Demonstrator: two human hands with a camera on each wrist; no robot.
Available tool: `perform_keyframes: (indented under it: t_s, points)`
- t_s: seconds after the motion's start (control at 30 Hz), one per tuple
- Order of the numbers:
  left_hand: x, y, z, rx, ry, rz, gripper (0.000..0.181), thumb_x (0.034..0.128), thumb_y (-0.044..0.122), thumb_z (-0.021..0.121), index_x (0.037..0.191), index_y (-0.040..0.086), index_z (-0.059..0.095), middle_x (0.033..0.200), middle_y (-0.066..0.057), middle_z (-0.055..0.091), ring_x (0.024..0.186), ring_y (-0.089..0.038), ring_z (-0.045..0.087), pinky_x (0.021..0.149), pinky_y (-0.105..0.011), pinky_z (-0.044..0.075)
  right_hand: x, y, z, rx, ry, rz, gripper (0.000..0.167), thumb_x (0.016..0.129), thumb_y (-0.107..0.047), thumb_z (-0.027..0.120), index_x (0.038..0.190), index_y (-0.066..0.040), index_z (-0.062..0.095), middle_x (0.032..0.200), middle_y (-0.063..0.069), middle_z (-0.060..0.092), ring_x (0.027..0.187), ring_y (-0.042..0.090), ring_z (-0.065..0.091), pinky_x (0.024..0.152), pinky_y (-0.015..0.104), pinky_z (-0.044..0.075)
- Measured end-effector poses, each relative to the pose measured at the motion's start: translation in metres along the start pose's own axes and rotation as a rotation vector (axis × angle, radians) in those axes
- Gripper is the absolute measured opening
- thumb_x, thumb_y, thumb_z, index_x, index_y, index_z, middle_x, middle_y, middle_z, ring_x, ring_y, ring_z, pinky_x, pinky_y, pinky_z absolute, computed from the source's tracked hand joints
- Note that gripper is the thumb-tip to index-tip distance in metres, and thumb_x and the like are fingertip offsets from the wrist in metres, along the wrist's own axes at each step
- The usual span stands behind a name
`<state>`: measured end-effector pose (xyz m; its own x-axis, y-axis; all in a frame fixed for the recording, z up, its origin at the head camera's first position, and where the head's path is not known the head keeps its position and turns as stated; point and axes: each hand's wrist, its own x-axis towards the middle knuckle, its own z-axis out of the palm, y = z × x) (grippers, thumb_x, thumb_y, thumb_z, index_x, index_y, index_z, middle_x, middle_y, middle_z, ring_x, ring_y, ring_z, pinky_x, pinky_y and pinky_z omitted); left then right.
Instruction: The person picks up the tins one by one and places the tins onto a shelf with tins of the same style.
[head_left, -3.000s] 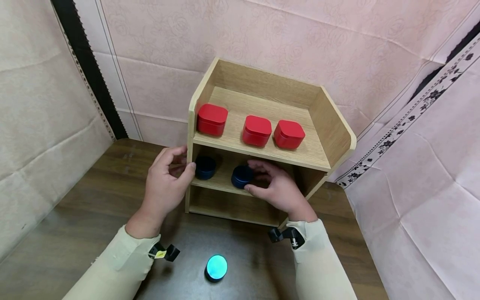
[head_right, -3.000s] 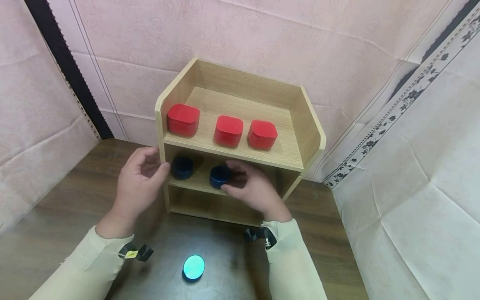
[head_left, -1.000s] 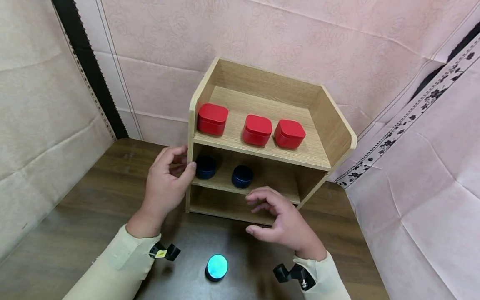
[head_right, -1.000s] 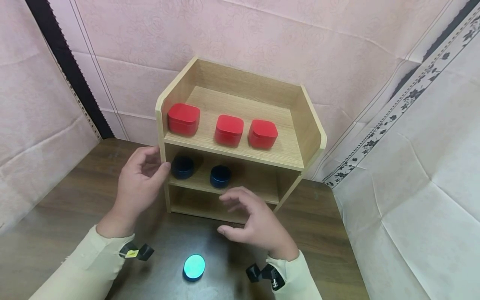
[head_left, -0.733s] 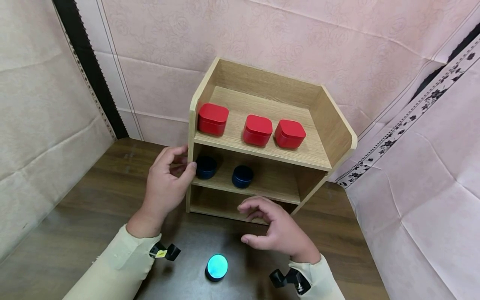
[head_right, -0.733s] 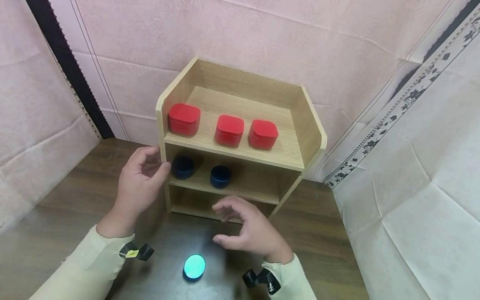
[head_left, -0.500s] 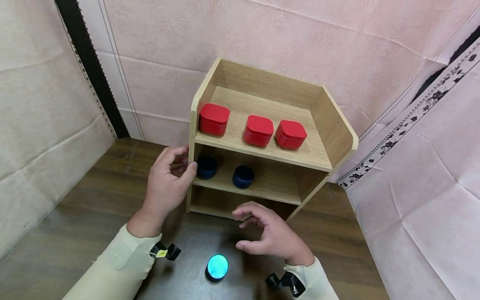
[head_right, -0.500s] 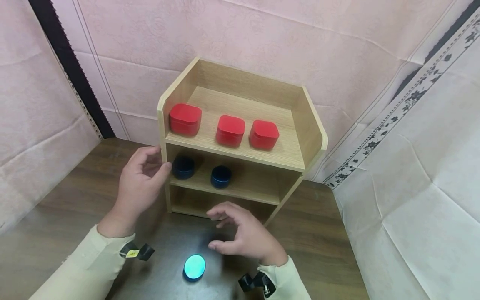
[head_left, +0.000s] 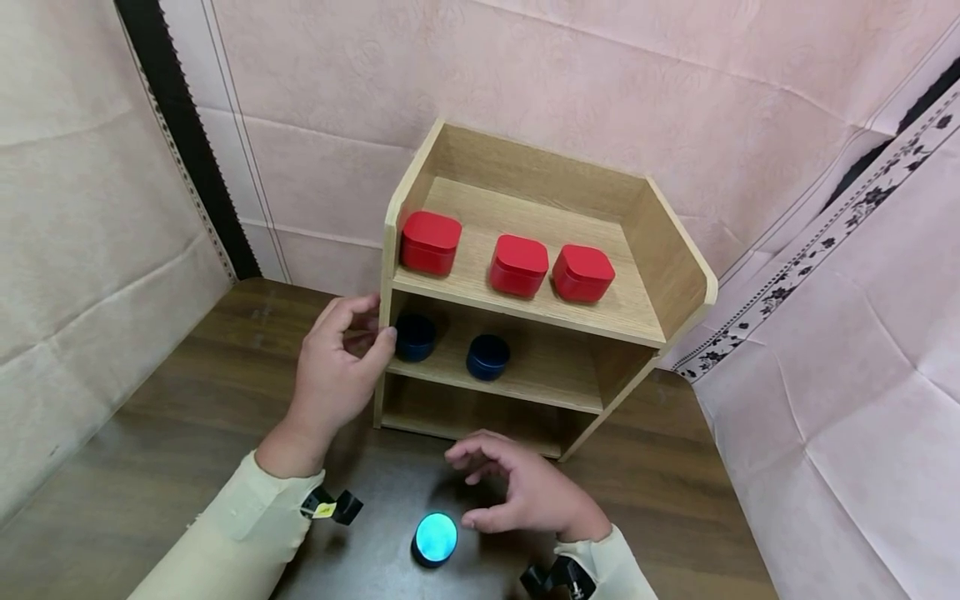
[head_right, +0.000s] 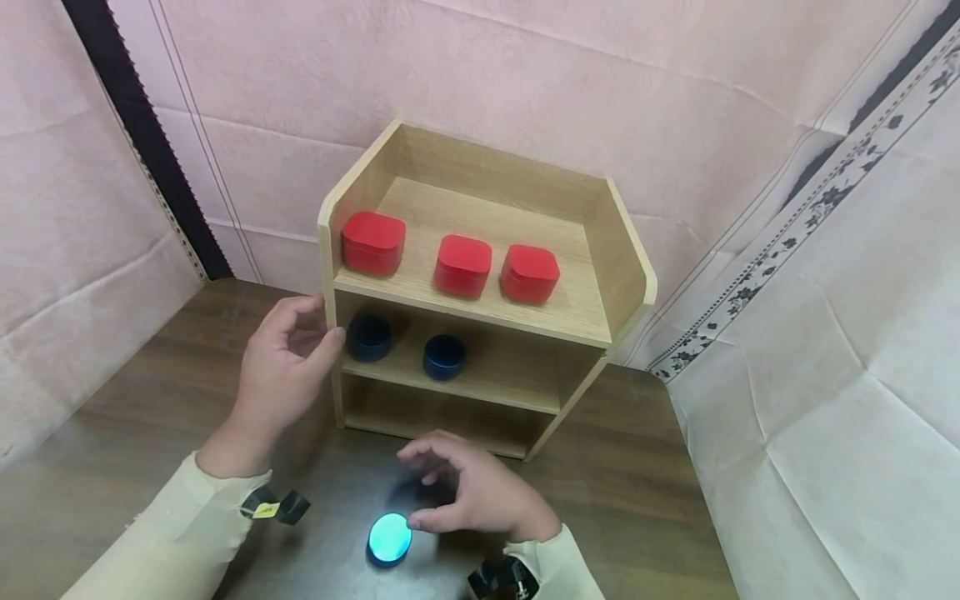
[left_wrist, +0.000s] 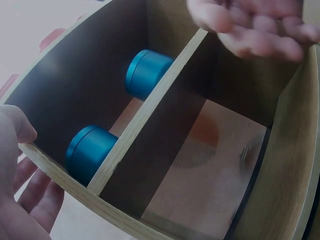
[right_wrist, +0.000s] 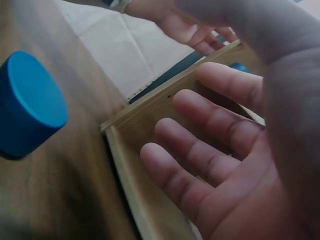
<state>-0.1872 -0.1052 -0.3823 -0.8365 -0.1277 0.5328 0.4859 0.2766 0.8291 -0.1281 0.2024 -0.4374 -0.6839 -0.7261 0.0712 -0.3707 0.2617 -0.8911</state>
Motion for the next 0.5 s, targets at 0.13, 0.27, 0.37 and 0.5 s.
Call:
perform_keyframes:
  t_s: [0.13, 0.27, 0.37, 0.5]
  points:
    - [0.000, 0.000, 0.000, 0.001, 0.000, -0.003, 0.039, 0.1039, 0.013, 0.078, 0.142, 0.008, 0.072, 0.131, -0.008, 0.068, 0.110, -0.016, 0.069, 0.093, -0.010, 0.058, 0.000, 0.006, 0.004, 0.057, -0.035, 0.058, 0.069, 0.092, -0.011, 0.092, 0.153, -0.015, 0.061, 0.152, 0.021, 0.064, 0.129, 0.047, 0.068, 0.112, 0.041, 0.062]
    - [0.000, 0.000, 0.000, 0.008, 0.000, -0.003, 0.039, 0.1042, 0.014, 0.078, 0.142, 0.007, 0.071, 0.131, -0.008, 0.068, 0.110, -0.016, 0.069, 0.094, -0.009, 0.057, 0.001, 0.013, 0.005, 0.081, -0.054, 0.059, 0.069, 0.093, -0.010, 0.091, 0.154, -0.013, 0.060, 0.153, 0.026, 0.062, 0.132, 0.049, 0.065, 0.114, 0.040, 0.061]
    - [0.000, -0.001, 0.000, 0.010, 0.002, 0.001, 0.039, 0.1041, 0.014, 0.078, 0.142, 0.007, 0.072, 0.131, -0.008, 0.069, 0.110, -0.016, 0.068, 0.094, -0.009, 0.057, 0.000, 0.017, 0.007, 0.085, -0.060, 0.054, 0.071, 0.093, -0.012, 0.092, 0.156, -0.014, 0.059, 0.153, 0.026, 0.062, 0.134, 0.046, 0.065, 0.115, 0.039, 0.060]
    - [0.000, -0.001, 0.000, 0.002, 0.001, 0.006, 0.039, 0.1041, 0.014, 0.078, 0.142, 0.008, 0.072, 0.131, -0.008, 0.069, 0.110, -0.015, 0.068, 0.093, -0.010, 0.057, -0.001, 0.025, 0.011, 0.080, -0.069, 0.051, 0.072, 0.093, -0.013, 0.093, 0.156, -0.014, 0.059, 0.155, 0.023, 0.062, 0.137, 0.045, 0.064, 0.116, 0.038, 0.059]
